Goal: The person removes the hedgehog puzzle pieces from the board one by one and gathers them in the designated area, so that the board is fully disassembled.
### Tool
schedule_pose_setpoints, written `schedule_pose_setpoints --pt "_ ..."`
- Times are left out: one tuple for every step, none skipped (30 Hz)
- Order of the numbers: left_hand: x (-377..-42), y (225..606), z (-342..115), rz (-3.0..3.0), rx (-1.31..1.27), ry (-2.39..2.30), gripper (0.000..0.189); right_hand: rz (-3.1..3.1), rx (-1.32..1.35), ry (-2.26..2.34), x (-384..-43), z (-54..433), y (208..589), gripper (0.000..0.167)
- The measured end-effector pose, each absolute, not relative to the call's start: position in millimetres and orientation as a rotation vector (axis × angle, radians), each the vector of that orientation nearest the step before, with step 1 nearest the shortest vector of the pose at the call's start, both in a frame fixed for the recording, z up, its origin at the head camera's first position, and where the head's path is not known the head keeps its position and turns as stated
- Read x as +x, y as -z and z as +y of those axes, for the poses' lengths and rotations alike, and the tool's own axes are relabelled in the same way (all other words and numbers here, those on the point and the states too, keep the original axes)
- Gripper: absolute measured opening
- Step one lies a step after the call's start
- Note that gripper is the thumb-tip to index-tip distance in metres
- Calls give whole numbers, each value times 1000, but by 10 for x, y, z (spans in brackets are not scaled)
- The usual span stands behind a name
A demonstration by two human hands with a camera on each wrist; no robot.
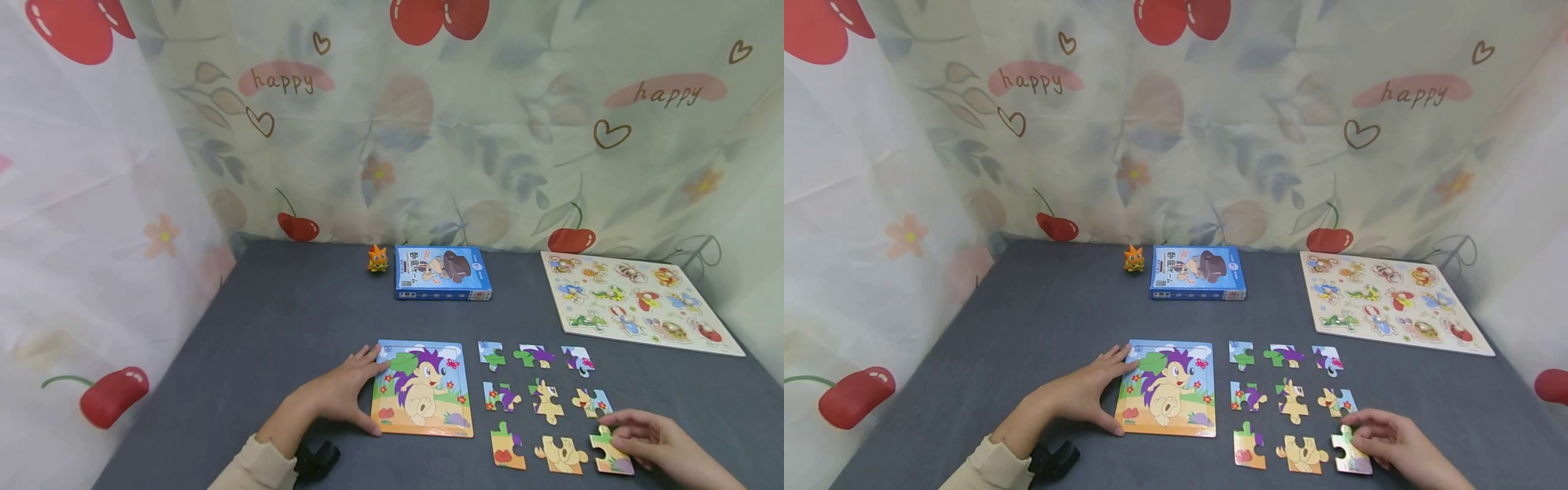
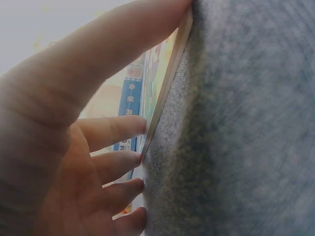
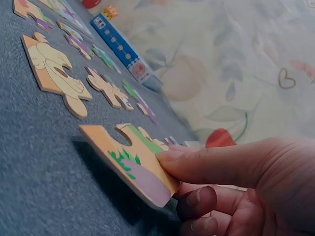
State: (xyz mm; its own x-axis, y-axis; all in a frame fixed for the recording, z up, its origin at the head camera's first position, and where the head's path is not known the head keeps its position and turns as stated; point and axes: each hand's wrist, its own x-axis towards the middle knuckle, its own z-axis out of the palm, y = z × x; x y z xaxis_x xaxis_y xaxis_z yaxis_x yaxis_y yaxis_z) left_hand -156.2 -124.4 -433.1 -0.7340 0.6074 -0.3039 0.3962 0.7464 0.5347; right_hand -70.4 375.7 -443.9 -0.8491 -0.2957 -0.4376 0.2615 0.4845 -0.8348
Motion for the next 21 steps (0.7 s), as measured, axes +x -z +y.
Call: schedule_pose_setpoints --pt "-1564 4331 -1243 2478 760 -613 102 2218 -2 1341 -697 3767 4438 36" --pt "-1565 4331 -1243 2479 760 -614 102 2241 26 1316 -693 3770 4437 41" --pt "-1568 4333 -1242 2479 760 -614 102 2257 50 1297 -690 3771 4436 45" --pt "-1571 4335 -1241 2479 760 -614 102 2264 64 1285 -689 3774 4437 45" --pt "-1574 4336 -1239 2480 760 -614 102 2268 68 1283 -687 3774 4437 44" --pt "-1575 4336 -1239 2480 760 -614 102 2280 73 1274 -684 3770 4439 43" --pt "-1574 4337 -1240 2481 761 -613 102 2288 69 1270 -683 3767 4442 42" --pt "-1574 4338 -1240 2482 762 -613 102 2291 64 1269 -683 3768 4446 40" --pt "-1572 4337 -1241 2483 761 -612 102 2294 64 1265 -682 3770 4451 40" --pt "-1572 4337 -1240 2483 760 -612 102 2300 64 1261 -681 3773 4454 40" --pt "-1572 4338 -1240 2484 760 -611 102 2302 62 1261 -680 3777 4458 41" --pt "-1571 4337 -1239 2484 760 -611 102 2309 67 1256 -678 3782 4461 41" --pt "-1570 4336 -1239 2485 759 -610 102 2313 66 1257 -675 3790 4466 42" --pt "-1571 4335 -1238 2484 757 -610 102 2315 69 1261 -671 3797 4469 42" --pt "-1570 4332 -1238 2483 757 -610 102 2318 80 1260 -668 3802 4471 43" --pt "-1570 4331 -1237 2483 756 -608 102 2320 79 1265 -665 3809 4473 43" --pt "-1567 4328 -1237 2483 757 -607 102 2322 83 1268 -662 3813 4476 44" --pt "-1566 4326 -1238 2483 755 -605 102 2325 87 1267 -659 3815 4477 44" --pt "-1565 4324 -1238 2483 753 -604 102 2327 91 1266 -659 3815 4478 44" --pt "-1563 4321 -1240 2483 752 -602 101 2330 98 1264 -658 3811 4478 44" --pt "-1561 4320 -1241 2483 752 -602 101 2335 109 1258 -657 3805 4477 44"
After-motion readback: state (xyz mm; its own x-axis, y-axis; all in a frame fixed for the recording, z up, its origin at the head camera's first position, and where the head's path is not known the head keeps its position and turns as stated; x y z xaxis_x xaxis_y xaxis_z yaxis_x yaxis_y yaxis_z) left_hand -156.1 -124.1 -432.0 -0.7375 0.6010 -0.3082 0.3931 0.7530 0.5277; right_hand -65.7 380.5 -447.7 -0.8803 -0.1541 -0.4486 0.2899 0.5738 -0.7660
